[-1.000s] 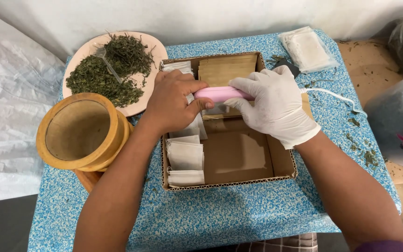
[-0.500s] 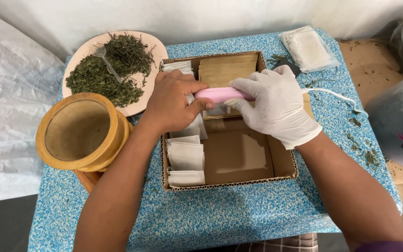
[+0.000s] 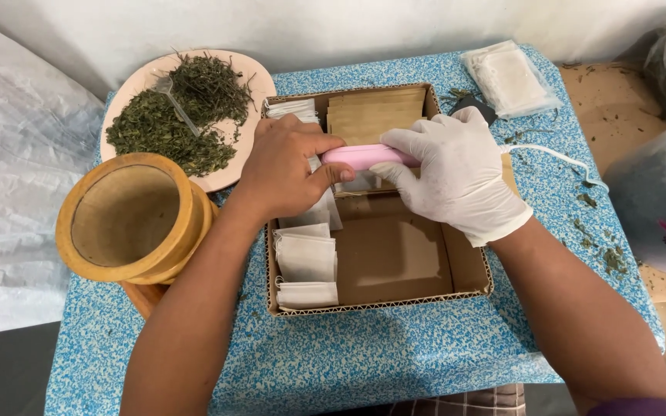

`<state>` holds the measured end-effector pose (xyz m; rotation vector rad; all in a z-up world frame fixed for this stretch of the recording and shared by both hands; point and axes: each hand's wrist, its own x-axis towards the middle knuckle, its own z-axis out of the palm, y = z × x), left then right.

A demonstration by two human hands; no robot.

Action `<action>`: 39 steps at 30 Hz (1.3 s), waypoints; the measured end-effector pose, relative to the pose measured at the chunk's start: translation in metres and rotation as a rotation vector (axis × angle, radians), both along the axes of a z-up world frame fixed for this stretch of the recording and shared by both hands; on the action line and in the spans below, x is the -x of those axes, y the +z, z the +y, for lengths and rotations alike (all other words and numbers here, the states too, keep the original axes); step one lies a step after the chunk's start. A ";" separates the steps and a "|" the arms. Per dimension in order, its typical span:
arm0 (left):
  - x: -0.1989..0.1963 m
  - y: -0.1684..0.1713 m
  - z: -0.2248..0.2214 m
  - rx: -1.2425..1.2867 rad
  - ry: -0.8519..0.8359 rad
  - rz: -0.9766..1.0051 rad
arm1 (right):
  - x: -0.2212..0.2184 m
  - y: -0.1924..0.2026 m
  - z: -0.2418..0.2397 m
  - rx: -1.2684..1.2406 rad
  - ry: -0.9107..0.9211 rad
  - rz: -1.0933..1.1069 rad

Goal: Packaging individual tea bags into paper envelopes and sealing them using a handheld heat sealer.

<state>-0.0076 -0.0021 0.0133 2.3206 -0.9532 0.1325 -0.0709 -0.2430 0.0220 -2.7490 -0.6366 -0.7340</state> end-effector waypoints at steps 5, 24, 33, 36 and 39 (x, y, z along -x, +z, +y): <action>0.001 0.001 0.000 0.002 0.000 0.014 | 0.000 0.000 0.000 0.012 -0.003 -0.008; -0.001 0.000 0.001 -0.008 -0.005 0.015 | 0.001 0.001 0.000 0.018 -0.010 0.025; 0.001 0.002 -0.001 -0.039 -0.003 0.015 | 0.001 0.001 0.000 0.033 -0.023 0.005; 0.003 0.005 -0.003 -0.136 0.004 0.025 | -0.002 -0.004 -0.003 0.076 -0.051 0.030; 0.002 0.009 -0.005 -0.176 -0.005 0.012 | 0.001 -0.002 0.000 0.089 -0.070 0.029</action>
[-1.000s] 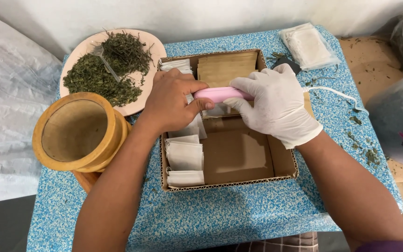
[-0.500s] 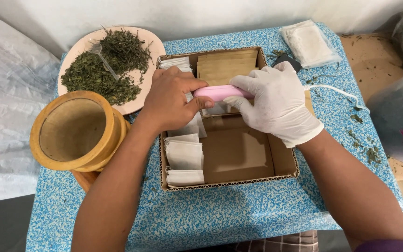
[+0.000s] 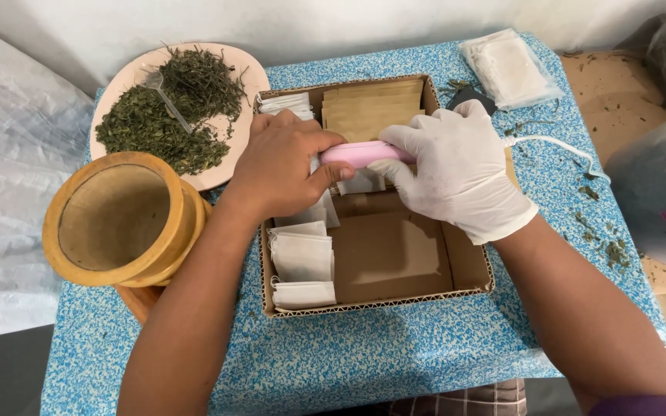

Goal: Packaging individual tea bags into paper envelopes and sealing them using a handheld heat sealer.

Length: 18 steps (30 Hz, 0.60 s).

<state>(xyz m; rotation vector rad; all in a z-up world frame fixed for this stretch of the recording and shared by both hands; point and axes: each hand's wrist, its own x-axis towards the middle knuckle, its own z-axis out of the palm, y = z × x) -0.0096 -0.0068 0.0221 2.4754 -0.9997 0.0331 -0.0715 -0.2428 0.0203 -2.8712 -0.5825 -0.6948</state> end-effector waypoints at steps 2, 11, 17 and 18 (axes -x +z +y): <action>-0.001 0.001 0.000 0.027 0.000 0.005 | -0.001 0.000 -0.001 0.003 -0.009 -0.015; 0.000 -0.003 0.001 0.104 -0.039 -0.112 | 0.002 0.004 0.000 0.040 -0.035 -0.186; -0.002 -0.009 0.002 0.127 -0.048 -0.159 | 0.001 0.005 -0.001 -0.080 -0.040 -0.243; -0.001 -0.009 0.002 0.141 -0.051 -0.168 | 0.002 0.006 0.000 -0.104 -0.030 -0.245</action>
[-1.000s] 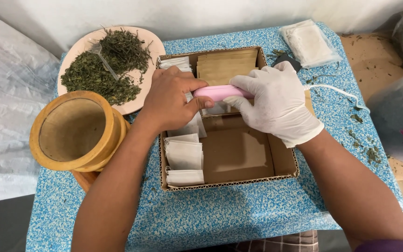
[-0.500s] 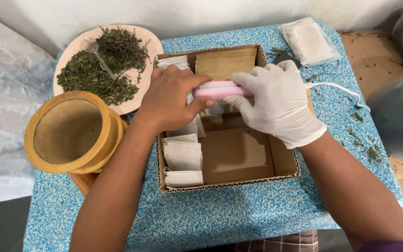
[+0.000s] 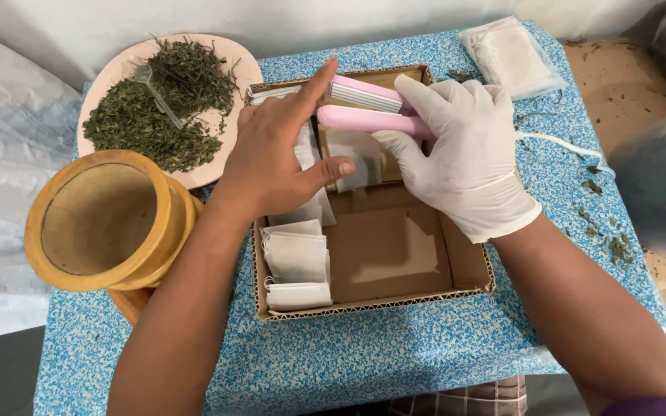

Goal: Packaging individual tea bags into paper envelopes and sealing them using a handheld heat sealer.

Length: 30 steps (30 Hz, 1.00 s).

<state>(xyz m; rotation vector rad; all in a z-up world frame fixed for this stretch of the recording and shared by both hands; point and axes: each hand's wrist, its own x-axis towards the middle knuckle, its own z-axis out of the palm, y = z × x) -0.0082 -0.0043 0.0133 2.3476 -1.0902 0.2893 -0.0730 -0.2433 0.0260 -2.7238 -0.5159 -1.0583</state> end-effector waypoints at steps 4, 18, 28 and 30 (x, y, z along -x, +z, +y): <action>0.001 0.002 0.001 0.033 0.014 -0.033 | 0.001 0.003 -0.003 -0.023 -0.010 -0.014; 0.035 0.080 -0.032 -0.087 0.014 -0.337 | 0.033 0.040 -0.051 -0.104 0.106 0.118; 0.034 0.099 -0.094 -0.255 -0.084 -0.175 | 0.066 0.054 -0.064 -0.465 0.089 0.332; 0.030 0.095 -0.107 -0.270 -0.142 -0.168 | 0.075 0.049 -0.074 -0.390 -0.034 0.281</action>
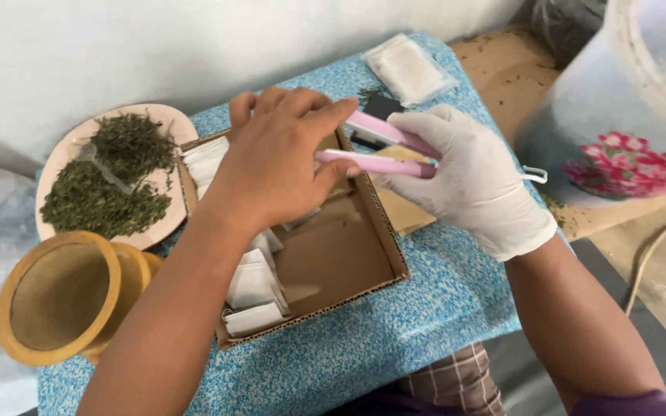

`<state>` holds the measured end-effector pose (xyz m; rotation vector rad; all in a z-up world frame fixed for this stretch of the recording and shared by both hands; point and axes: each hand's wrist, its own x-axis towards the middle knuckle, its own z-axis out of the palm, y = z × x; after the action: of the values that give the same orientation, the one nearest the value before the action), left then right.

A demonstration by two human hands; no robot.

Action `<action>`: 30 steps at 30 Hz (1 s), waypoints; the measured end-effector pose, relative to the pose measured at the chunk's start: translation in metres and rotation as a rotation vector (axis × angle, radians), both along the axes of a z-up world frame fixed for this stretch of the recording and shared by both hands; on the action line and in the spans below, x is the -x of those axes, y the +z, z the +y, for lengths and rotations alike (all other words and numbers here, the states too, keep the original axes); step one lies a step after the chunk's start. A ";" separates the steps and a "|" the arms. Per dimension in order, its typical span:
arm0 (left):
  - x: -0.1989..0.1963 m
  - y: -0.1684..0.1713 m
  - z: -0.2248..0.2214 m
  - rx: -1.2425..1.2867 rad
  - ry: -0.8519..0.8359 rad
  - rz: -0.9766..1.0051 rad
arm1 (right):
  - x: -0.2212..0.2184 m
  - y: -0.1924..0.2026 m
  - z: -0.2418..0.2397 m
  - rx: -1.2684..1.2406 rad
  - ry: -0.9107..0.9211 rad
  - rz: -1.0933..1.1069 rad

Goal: Packaging individual tea bags into paper envelopes and sealing them using a handheld heat sealer.

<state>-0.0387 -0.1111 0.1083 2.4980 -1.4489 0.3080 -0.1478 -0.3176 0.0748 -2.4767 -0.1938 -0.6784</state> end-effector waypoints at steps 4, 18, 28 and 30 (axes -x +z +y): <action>-0.012 -0.009 -0.050 -0.120 -0.040 -0.015 | 0.014 -0.009 -0.022 -0.014 -0.188 0.097; -0.004 -0.056 -0.194 -0.642 -0.035 0.195 | 0.050 -0.078 -0.092 0.036 -0.791 0.588; 0.001 -0.064 -0.190 -0.754 0.027 0.306 | 0.050 -0.108 -0.088 0.199 -0.767 0.576; 0.004 -0.067 -0.191 -0.739 0.057 0.202 | 0.051 -0.109 -0.085 0.474 -0.835 0.424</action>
<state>-0.0426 -0.3019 0.0411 2.9953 -1.6102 -0.5651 -0.1986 -0.4026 -0.0345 -3.0650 0.9916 -0.4138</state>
